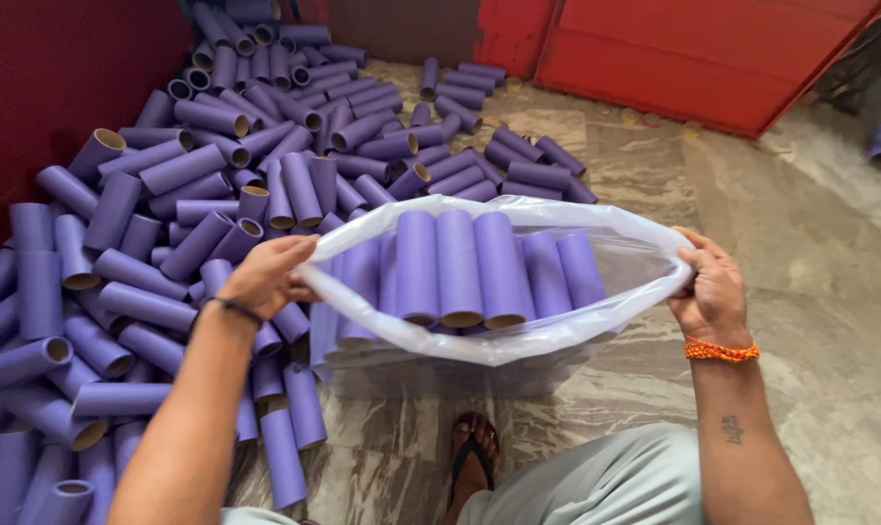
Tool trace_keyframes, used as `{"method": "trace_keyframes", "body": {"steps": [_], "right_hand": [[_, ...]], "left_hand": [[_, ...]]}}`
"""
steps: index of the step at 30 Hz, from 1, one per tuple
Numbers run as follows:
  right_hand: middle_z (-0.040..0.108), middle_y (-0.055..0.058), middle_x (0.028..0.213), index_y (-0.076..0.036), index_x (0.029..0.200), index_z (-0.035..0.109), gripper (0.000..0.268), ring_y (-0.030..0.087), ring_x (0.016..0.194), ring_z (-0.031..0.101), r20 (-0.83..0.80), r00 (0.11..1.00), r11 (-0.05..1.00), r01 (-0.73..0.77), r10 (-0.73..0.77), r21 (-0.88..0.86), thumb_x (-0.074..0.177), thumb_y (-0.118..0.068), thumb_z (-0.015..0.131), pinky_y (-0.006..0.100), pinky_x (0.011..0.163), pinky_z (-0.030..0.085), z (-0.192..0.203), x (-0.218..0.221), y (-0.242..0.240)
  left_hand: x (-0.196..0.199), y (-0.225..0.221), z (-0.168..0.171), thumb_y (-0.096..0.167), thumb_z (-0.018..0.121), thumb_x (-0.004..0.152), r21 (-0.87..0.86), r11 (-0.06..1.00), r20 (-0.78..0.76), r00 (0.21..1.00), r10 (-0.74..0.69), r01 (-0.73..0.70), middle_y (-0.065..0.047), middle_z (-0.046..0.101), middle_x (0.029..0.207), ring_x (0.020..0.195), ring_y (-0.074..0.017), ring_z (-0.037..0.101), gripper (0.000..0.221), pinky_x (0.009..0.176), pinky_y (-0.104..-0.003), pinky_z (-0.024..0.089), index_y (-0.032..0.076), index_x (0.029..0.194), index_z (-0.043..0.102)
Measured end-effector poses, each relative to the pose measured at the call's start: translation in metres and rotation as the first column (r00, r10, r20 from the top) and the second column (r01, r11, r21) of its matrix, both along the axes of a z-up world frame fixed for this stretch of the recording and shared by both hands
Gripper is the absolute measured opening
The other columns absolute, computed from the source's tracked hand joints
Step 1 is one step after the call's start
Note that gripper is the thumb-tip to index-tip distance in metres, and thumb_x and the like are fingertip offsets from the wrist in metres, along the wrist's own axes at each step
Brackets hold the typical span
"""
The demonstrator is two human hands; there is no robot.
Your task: The person places purple cylindrical tubes into a large plastic bag by hand, stacking them neatly in rows. The person continues picking up several tubes at a time and arranging them inside the bag until a large stack is formed.
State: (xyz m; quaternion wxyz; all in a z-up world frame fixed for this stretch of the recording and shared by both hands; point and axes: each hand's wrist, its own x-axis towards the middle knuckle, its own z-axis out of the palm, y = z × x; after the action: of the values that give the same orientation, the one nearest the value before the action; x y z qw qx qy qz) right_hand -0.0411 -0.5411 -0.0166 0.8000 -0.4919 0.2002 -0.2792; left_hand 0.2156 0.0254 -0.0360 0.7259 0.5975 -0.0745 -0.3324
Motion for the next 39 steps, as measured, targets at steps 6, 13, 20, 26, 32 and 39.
{"method": "trace_keyframes", "body": {"steps": [6, 13, 20, 26, 32, 39], "right_hand": [[0.069, 0.012, 0.102, 0.001, 0.109, 0.069, 0.029, 0.024, 0.094, 0.071, 0.256, 0.849, 0.848, 0.507, -0.462, -0.151, 0.085, 0.011, 0.055, 0.037, 0.088, 0.063, -0.018, -0.032, -0.076], [0.063, 0.016, 0.113, 0.002, 0.115, 0.067, 0.031, 0.031, 0.104, 0.062, 0.251, 0.639, 0.194, 0.542, -0.727, -0.817, 0.086, -0.007, 0.072, 0.043, 0.092, 0.052, 0.025, -0.075, -0.041], [0.057, 0.011, 0.136, -0.012, 0.131, 0.064, 0.067, 0.035, 0.123, 0.057, -0.075, 0.995, -0.285, -0.089, -0.059, -0.954, 0.073, -0.040, 0.083, 0.048, 0.106, 0.045, 0.076, -0.059, 0.120], [0.061, 0.017, 0.132, -0.015, 0.129, 0.069, 0.061, 0.033, 0.107, 0.065, -0.267, 0.956, -0.507, -0.291, -0.121, -0.811, 0.069, -0.009, 0.078, 0.044, 0.085, 0.055, 0.065, -0.004, 0.154], [0.065, 0.007, 0.128, -0.016, 0.127, 0.071, 0.053, 0.025, 0.096, 0.072, -0.144, 0.984, -0.332, -0.102, 0.104, -0.938, 0.077, 0.002, 0.070, 0.037, 0.079, 0.060, 0.046, 0.034, 0.182], [0.043, 0.016, 0.144, -0.007, 0.131, 0.059, 0.062, 0.035, 0.118, 0.059, -0.591, 0.644, -0.165, -0.597, 0.485, -0.785, 0.076, -0.023, 0.080, 0.045, 0.089, 0.055, 0.043, 0.095, 0.190]], "left_hand": [[-0.018, -0.097, 0.022, 0.033, 0.072, 0.090, -0.004, 0.998, -0.002, 0.998, 0.058, -0.058, -0.012, 0.071, 0.089, 0.069, -0.0238, 0.073, 0.038, 0.061, -0.039, 0.064, 0.002, 0.112, 0.068], [-0.044, -0.160, 0.003, 0.032, 0.069, 0.094, -0.175, 0.944, -0.032, 0.957, -0.288, 0.279, -0.010, 0.075, 0.105, 0.091, -0.0212, 0.076, 0.038, 0.078, -0.036, 0.062, 0.006, 0.121, 0.068], [-0.059, -0.198, -0.013, 0.025, 0.076, 0.095, -0.037, 0.866, -0.100, 0.860, -0.500, 0.499, -0.012, 0.069, 0.096, 0.083, -0.0262, 0.076, 0.034, 0.079, -0.046, 0.063, -0.004, 0.107, 0.066], [-0.049, -0.199, 0.040, 0.010, 0.064, 0.083, 0.373, 0.861, 0.778, 0.622, -0.087, -0.346, -0.018, 0.074, 0.085, 0.079, -0.0315, 0.072, 0.027, 0.072, -0.046, 0.057, 0.009, 0.110, 0.068], [-0.041, -0.205, 0.045, 0.009, 0.068, 0.075, 0.086, 0.954, 0.608, 0.774, 0.178, -0.287, -0.013, 0.075, 0.084, 0.072, -0.0216, 0.073, 0.028, 0.065, -0.036, 0.057, 0.010, 0.104, 0.069], [-0.029, -0.208, 0.024, 0.008, 0.069, 0.076, -0.003, 0.934, 0.562, 0.772, 0.297, -0.357, -0.008, 0.071, 0.085, 0.071, -0.0176, 0.068, 0.030, 0.063, -0.035, 0.056, 0.009, 0.105, 0.070]]}}
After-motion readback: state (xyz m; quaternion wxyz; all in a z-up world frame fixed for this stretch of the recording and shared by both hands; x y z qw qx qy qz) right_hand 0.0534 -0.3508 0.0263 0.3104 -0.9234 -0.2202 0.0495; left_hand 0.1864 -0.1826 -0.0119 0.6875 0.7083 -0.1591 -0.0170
